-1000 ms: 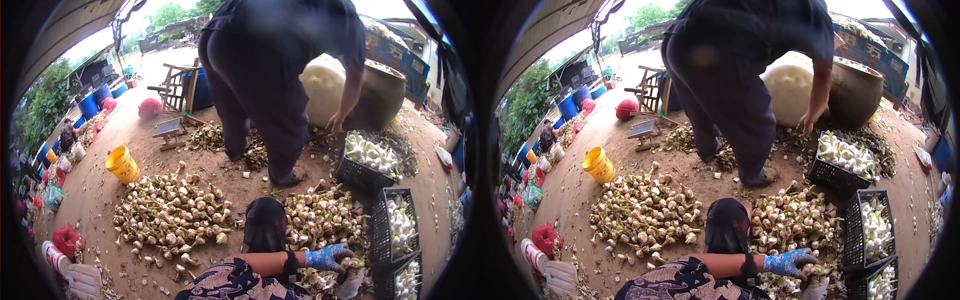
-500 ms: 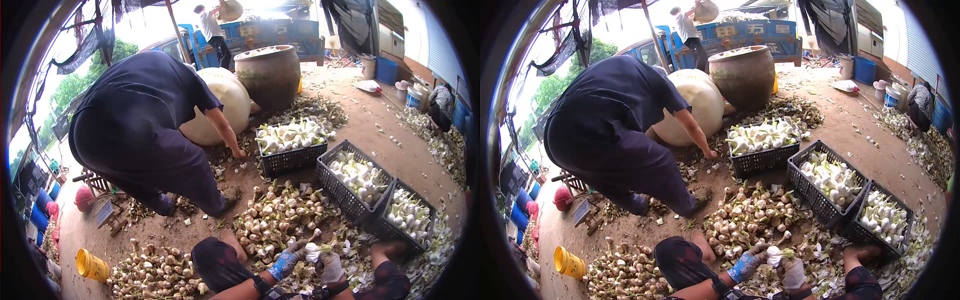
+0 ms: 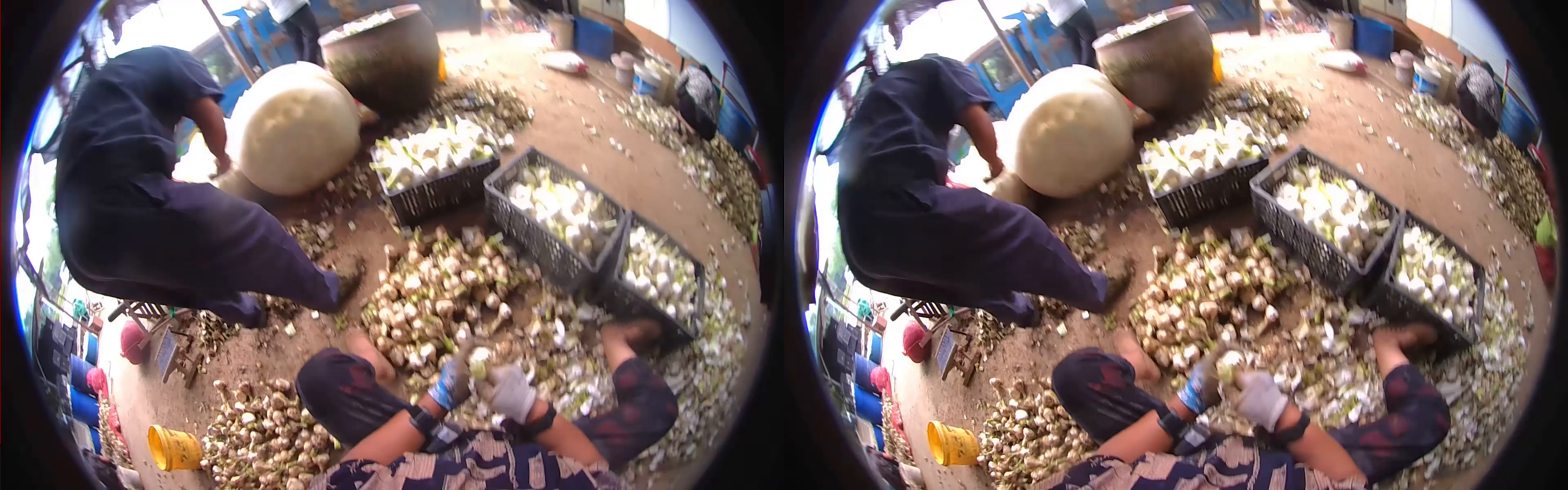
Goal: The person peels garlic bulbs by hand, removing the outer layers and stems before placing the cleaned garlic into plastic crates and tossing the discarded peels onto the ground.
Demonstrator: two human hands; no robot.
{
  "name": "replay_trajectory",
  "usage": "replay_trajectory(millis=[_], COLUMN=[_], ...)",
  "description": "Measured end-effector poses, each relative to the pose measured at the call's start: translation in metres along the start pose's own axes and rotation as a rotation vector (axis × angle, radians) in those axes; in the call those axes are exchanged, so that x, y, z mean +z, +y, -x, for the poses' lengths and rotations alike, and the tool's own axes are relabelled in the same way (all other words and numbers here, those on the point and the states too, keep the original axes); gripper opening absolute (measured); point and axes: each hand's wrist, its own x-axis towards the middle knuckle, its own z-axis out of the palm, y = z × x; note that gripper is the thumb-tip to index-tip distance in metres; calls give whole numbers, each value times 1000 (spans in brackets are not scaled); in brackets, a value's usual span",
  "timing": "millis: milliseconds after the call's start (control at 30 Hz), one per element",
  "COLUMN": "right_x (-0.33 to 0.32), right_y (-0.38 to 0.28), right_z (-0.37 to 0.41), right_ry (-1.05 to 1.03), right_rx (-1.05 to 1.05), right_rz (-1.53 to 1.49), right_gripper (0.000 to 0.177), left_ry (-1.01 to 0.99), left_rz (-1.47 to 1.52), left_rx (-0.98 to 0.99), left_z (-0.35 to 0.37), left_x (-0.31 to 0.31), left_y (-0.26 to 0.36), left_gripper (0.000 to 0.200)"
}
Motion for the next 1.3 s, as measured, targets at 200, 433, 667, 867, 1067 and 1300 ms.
replay_trajectory(millis=[200, 433, 667, 867, 1067, 1300], right_x=[-45, -63, 1, 2, -5, -9], right_y=[27, 62, 10, 37, 92, 111], right_z=[23, 28, 0, -12, 17, -25], right_ry=[24, -396, 302, 168, 35, -562], right_rx=[541, 436, 50, 689, 650, 625], right_rz=[-1038, 591, 97, -1386, -487, 471], right_gripper=[41, 69, 23, 21, 19, 25], left_ry=[-409, -133, -21, 344, 334, 285], left_rz=[1293, 671, 14, 857, 1176, 880], left_rx=[-328, -307, -197, -313, -332, -356], left_z=[7, -3, -3, -5, -4, 4], left_x=[-3, 0, -6, -11, -20, -18], left_y=[56, 57, 39, 11, 27, 11], left_gripper=[31, 58, 37, 29, 38, 22])
